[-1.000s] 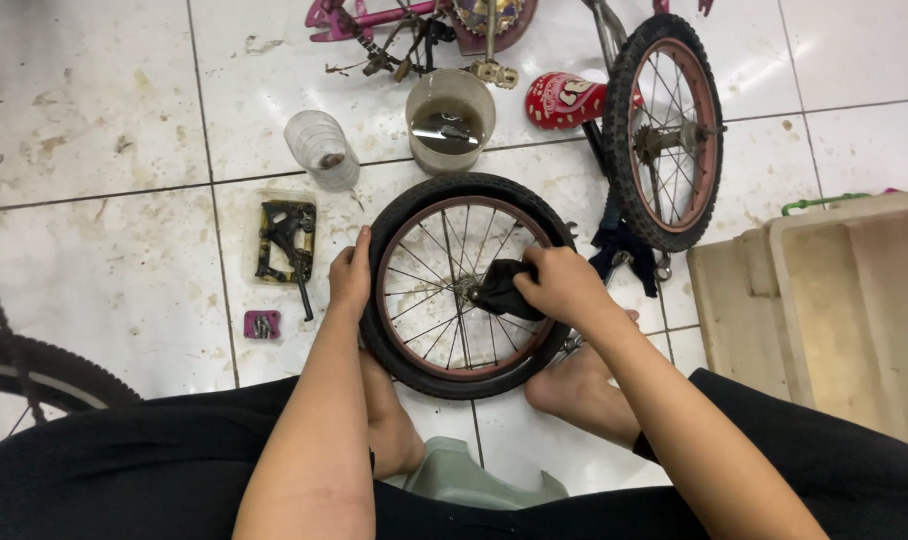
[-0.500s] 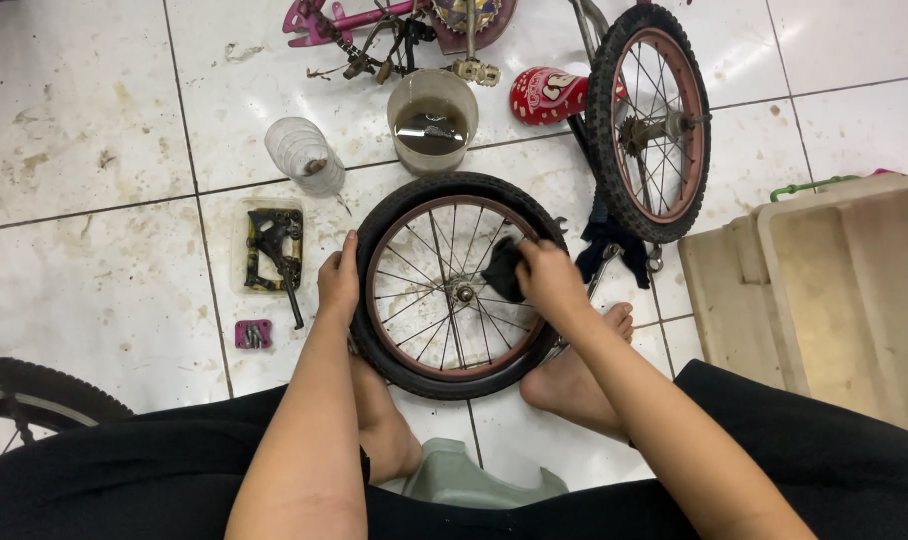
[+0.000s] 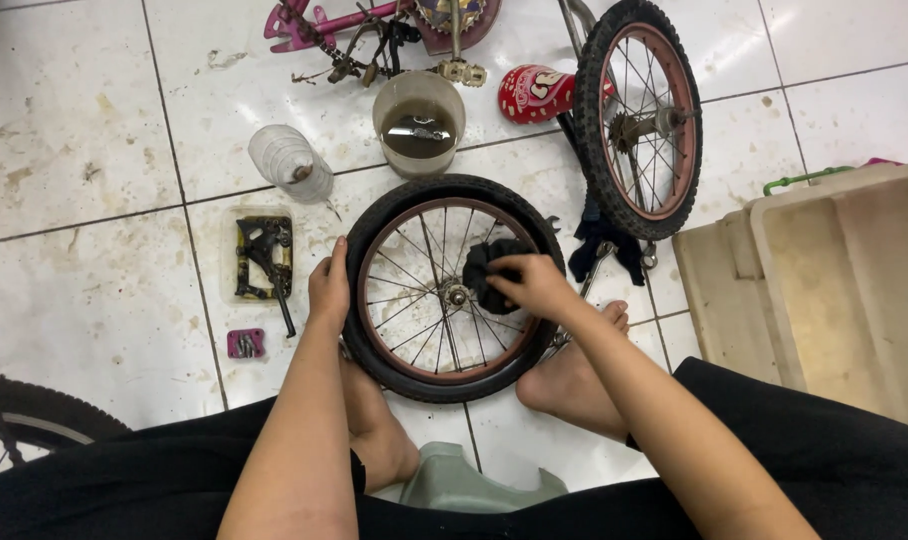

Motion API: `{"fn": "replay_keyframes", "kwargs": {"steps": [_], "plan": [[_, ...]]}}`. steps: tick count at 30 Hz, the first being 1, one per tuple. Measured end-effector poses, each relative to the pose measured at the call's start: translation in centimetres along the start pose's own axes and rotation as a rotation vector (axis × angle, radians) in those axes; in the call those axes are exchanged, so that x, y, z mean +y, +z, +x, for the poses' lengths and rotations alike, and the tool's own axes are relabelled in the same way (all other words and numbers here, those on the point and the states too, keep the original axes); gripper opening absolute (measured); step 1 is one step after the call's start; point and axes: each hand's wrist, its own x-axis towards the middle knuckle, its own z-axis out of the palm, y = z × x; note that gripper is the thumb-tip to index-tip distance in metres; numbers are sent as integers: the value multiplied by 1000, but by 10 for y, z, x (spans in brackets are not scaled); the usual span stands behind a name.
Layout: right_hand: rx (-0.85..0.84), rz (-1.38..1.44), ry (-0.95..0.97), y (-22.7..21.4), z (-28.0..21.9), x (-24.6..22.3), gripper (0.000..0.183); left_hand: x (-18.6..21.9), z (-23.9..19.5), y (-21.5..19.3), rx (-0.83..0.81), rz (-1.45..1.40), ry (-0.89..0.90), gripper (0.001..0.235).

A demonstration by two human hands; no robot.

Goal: The person sits on the floor and cleans a bicycle wheel hub and spokes using a black cloth. They rotate the wheel to access different areas and wipe the components thoroughly.

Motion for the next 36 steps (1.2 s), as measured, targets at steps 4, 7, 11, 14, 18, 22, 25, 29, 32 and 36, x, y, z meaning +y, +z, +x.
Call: {"fn": "replay_keyframes", "kwargs": {"steps": [4,7,11,14,18,22,25,29,32,36], "plan": [[143,-18,54,-23,14,14,27,11,-10,1,-6,4,16,102],[246,21,-26,-20,7,-14,27,7,-7,-1,-4,13,8,99],[151,-277,-314,2,5,-44,27,-1,2,5,3,50,29,97],[37,-392,-297,19,19,-48,24,-5,8,3,26,41,31,95],[-12,-290,-319,21,39,-40,24,-8,10,3,24,51,54,91],[120,-421,-292,19,52,-30,15,-14,12,5,38,81,88,85],[247,-438,-244,22,51,-37,14,-15,19,5,56,89,140,83],[51,-553,-282,27,39,-48,16,-19,18,7,71,91,153,80],[69,-652,-341,24,36,-72,17,-23,23,8,100,95,177,76],[240,-696,-335,31,38,-92,23,-24,21,10,129,93,187,73]]}}
